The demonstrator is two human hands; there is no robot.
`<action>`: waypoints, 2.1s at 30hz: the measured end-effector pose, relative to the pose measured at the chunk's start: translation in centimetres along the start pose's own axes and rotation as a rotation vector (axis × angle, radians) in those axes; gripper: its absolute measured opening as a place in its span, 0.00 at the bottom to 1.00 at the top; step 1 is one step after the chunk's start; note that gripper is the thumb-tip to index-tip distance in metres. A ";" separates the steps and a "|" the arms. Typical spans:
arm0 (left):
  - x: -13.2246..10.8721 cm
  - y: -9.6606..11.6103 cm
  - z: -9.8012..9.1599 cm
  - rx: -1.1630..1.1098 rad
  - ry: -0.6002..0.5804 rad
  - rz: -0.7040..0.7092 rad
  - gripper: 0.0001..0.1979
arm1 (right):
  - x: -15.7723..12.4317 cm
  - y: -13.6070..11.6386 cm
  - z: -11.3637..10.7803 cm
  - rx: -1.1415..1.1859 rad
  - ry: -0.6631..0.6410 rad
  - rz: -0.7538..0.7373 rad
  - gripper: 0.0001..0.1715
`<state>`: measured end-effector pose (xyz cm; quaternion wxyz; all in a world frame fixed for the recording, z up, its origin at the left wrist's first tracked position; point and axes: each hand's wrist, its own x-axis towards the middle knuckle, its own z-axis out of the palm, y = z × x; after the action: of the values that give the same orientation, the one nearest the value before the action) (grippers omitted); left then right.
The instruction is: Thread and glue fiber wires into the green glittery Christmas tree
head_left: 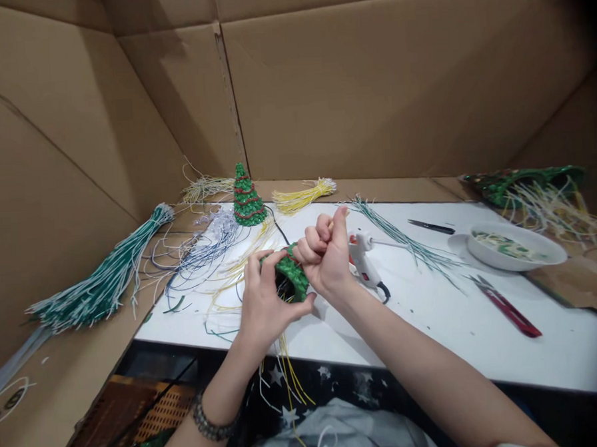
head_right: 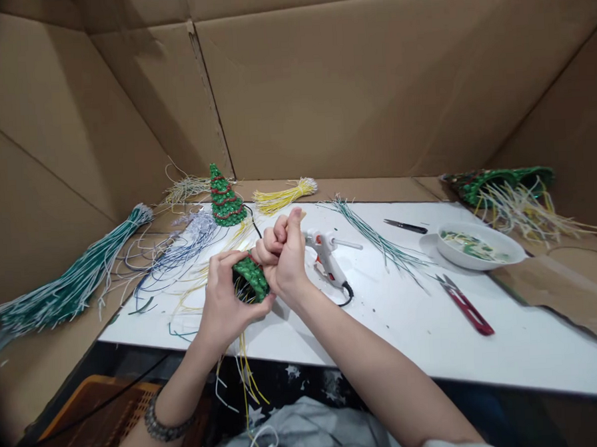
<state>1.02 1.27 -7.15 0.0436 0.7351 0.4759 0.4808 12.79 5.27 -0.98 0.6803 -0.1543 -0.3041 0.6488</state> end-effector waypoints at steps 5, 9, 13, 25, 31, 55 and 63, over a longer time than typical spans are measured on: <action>0.2 0.1 -0.3 -0.010 -0.064 -0.006 0.46 | 0.0 -0.2 -0.1 -0.016 -0.026 -0.022 0.37; 0.3 1.2 -2.0 -0.033 0.056 0.096 0.48 | 0.0 -0.3 -0.2 -0.025 -0.040 -0.027 0.36; -0.2 2.8 -3.7 -0.193 0.206 -0.174 0.09 | 0.1 -0.3 -0.3 -0.028 -0.061 -0.023 0.36; 1.2 2.8 -3.0 -1.187 -0.243 -0.983 0.17 | -0.4 -0.2 -0.3 -0.026 -0.107 0.013 0.34; 1.2 2.9 -2.9 -1.222 -0.201 -1.015 0.17 | -0.3 -0.3 -0.4 -0.041 -0.098 0.017 0.35; 1.2 2.7 -2.2 -1.193 -0.144 -0.993 0.12 | -0.4 -0.3 -0.5 -0.090 -0.105 -0.024 0.33; 1.0 2.3 -2.2 -1.173 -0.152 -0.986 0.13 | 0.0 -0.6 -0.6 -0.075 -0.023 0.002 0.34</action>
<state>0.95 -0.13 -4.15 0.6681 0.3255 0.4112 0.5278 13.67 5.33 -1.07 0.6699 -0.1723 -0.3361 0.6392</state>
